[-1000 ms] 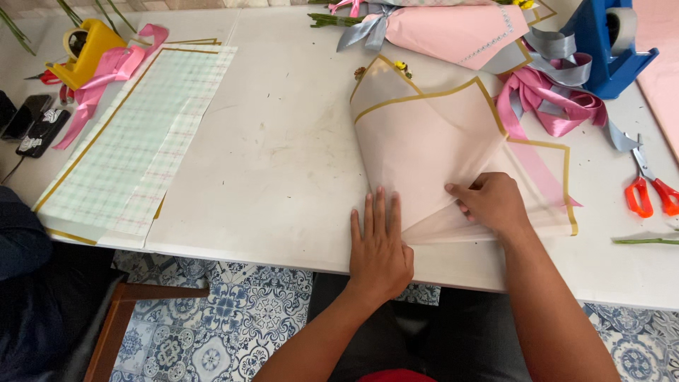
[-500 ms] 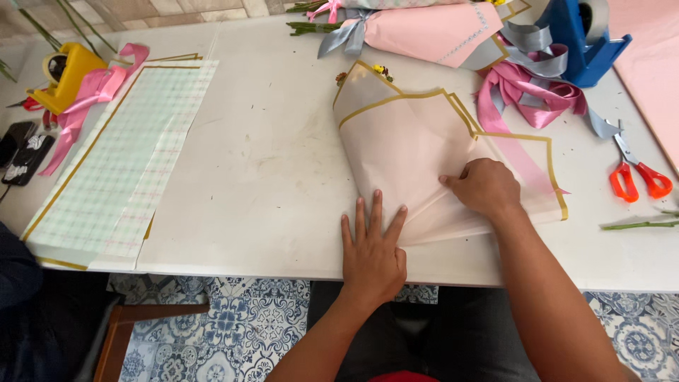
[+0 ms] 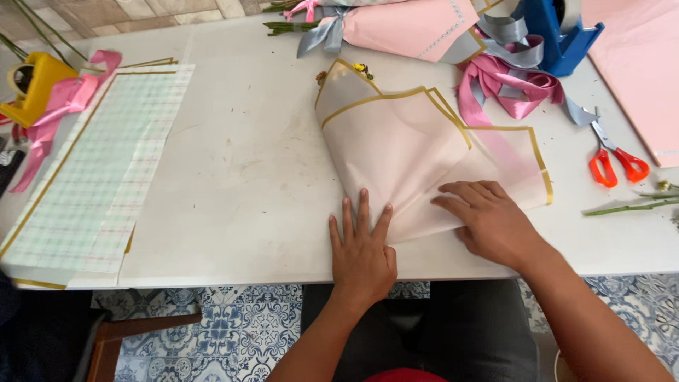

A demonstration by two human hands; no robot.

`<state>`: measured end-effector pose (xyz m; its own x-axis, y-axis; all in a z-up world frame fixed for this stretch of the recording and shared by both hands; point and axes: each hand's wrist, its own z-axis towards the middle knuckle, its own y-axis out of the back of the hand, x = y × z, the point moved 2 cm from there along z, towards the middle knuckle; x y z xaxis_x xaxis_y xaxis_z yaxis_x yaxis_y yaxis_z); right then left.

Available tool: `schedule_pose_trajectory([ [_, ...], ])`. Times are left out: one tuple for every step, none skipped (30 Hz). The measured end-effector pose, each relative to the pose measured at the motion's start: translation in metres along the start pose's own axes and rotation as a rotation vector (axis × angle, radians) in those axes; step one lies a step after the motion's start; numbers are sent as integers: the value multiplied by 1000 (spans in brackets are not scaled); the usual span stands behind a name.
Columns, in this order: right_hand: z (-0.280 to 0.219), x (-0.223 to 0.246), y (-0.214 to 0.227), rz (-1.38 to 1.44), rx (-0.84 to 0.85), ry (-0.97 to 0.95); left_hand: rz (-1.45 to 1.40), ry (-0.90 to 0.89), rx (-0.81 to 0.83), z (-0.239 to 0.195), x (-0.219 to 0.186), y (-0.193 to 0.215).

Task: The person prepares decorative paper and wraps a small bunch of yellow and white flowers, folding and taping the paper around the stems to form a cone-shaped bouquet.

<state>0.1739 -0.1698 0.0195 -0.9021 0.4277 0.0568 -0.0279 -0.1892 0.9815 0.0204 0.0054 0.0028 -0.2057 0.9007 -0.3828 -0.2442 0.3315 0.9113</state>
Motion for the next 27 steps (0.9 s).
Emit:
schedule_pose_trajectory([
  [-3, -6, -8, -3, 2, -4, -4, -4, 1, -1, 0, 0],
  [-5, -10, -14, -97, -50, 22, -8, -4, 0, -2, 0, 0],
  [-4, -16, -21, -192, -109, 55, -9, -2, -9, -1, 1, 1],
  [-1, -16, -16, -197, -113, 58, -10, -3, -17, 1, 0, 1],
  [3, -14, -11, -240, -164, 107, -10, -7, -18, 0, -1, 2],
  [7, -10, -7, -283, -215, 155, -10, -10, -19, -1, -1, 3],
  [13, -5, 2, -281, -215, 162, -11, -4, -22, -2, -1, 3],
  [18, 0, 12, -300, -284, 207, -19, -6, -25, -3, -1, 3],
  [23, 5, 23, -319, -356, 248, -25, -12, -28, -2, -1, 3],
  [32, 8, 31, -318, -359, 252, -23, -9, -31, -2, -2, 6],
  [40, 13, 39, -335, -393, 328, -33, -12, -22, -2, -2, 8],
  [47, 18, 48, -352, -427, 403, -44, -16, -13, -3, -3, 10],
  [55, 23, 57, -352, -429, 407, -42, -13, -17, -3, -2, 10],
  [63, 30, 65, -367, -448, 469, -48, -19, -10, -3, -1, 9],
  [69, 37, 74, -382, -464, 530, -55, -23, -2, -3, -1, 9],
  [77, 44, 80, -381, -465, 535, -56, -19, -4, -4, 0, 10],
  [84, 50, 86, -388, -454, 598, -49, -39, -10, -3, 0, 11],
  [91, 57, 92, -395, -443, 661, -41, -59, -16, -3, -1, 12],
  [96, 64, 94, -397, -444, 665, -41, -58, -20, -3, 1, 8],
  [101, 71, 95, -390, -427, 705, -53, -48, -26, -4, 2, 4],
  [107, 79, 97, -381, -410, 746, -63, -35, -32, -4, 4, 0],
  [110, 87, 101, -380, -413, 751, -62, -31, -35, -3, 5, -5],
  [114, 96, 103, -456, -334, 746, -119, -59, -128, -3, 7, -9],
  [118, 104, 104, -531, -255, 739, -176, -87, -220, -3, 8, -13],
  [121, 110, 108, -529, -256, 744, -175, -82, -222, -5, 10, -15],
  [126, 116, 109, -564, -157, 722, -159, -78, -279, -7, 11, -15],
  [130, 121, 110, -598, -58, 695, -144, -77, -334, -8, 13, -16],
])
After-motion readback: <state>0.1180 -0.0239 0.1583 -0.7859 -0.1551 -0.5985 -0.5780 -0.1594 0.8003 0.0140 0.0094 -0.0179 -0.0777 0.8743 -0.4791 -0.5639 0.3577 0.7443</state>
